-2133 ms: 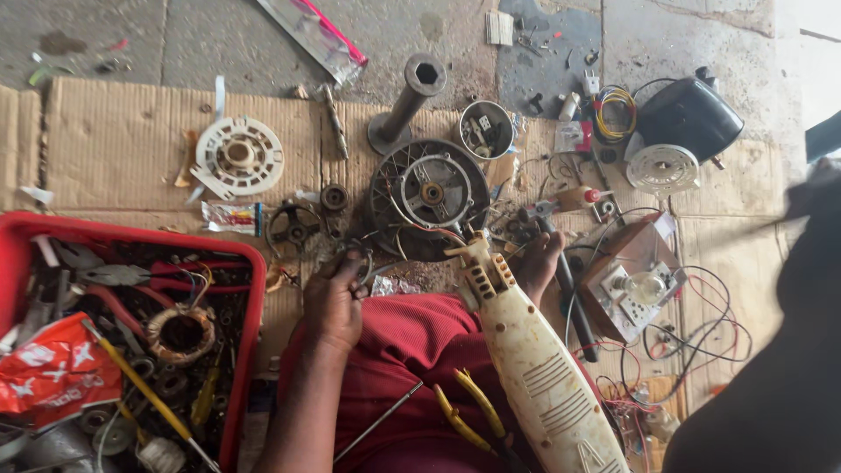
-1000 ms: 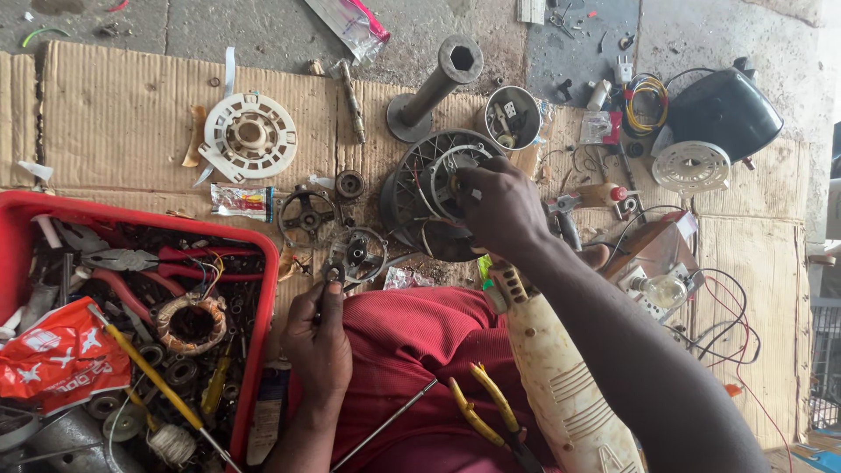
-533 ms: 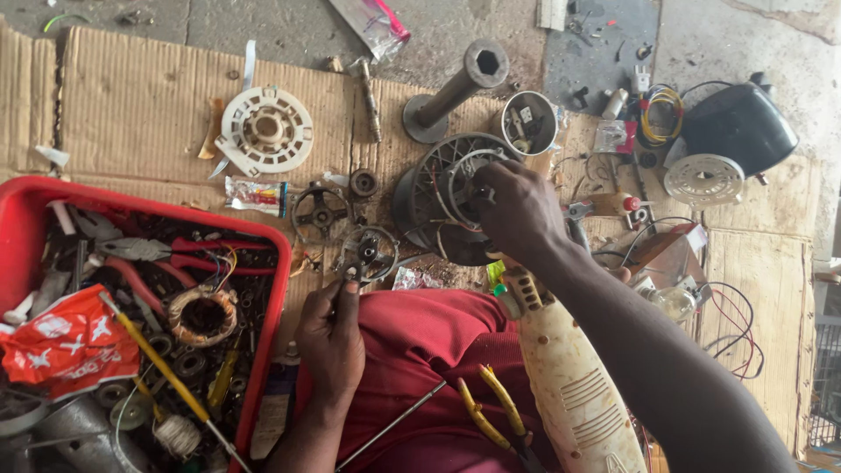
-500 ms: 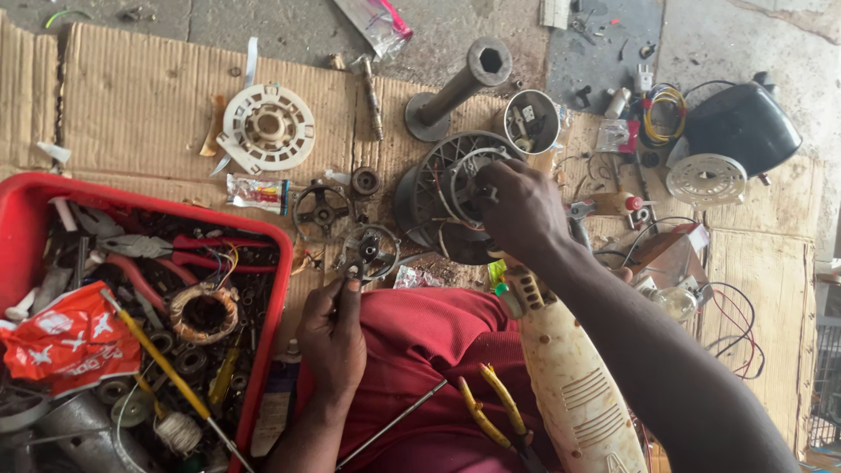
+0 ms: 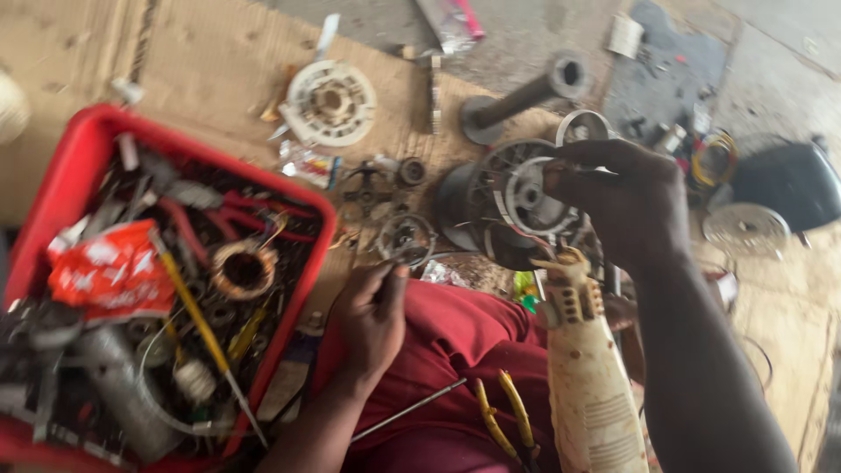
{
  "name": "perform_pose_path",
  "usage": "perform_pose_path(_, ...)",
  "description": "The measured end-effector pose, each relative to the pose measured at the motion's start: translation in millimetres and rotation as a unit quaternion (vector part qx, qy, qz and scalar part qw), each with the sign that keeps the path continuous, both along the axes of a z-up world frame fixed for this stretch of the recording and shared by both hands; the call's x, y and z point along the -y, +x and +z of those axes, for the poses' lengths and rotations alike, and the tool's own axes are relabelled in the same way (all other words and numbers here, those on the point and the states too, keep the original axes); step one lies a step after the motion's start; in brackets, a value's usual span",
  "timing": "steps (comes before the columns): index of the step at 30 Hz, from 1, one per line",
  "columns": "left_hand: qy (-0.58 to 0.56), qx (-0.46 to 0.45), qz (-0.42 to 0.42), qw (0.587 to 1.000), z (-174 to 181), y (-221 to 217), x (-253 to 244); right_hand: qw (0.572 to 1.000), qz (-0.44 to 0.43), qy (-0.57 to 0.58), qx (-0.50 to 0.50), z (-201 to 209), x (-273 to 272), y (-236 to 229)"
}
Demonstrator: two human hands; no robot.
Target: The person is repairing a small electrical appliance, likely a fan motor, using a screwdriver. They are disassembling and reassembling parts of the motor, handling wires and small components.
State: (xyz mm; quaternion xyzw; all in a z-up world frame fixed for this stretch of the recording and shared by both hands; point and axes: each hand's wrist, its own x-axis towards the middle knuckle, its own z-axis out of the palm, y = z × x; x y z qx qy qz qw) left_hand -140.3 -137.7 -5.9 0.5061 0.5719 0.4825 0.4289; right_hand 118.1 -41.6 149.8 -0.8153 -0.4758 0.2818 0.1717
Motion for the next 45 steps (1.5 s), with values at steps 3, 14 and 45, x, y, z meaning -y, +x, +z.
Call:
perform_pose_path(3, 0.021, 0.03, 0.011, 0.999, 2, -3, 2, 0.987, 0.081, 0.009, -0.137, 4, -8, -48)
perform_pose_path(14, 0.005, 0.053, 0.021, 0.998, -11, 3, 2, 0.946, 0.168, 0.002, -0.276, 16, -28, -169)
perform_pose_path(45, -0.192, 0.198, -0.106, 0.955, 40, 44, -50, 0.947, -0.154, 0.061, -0.277, -29, 47, 48)
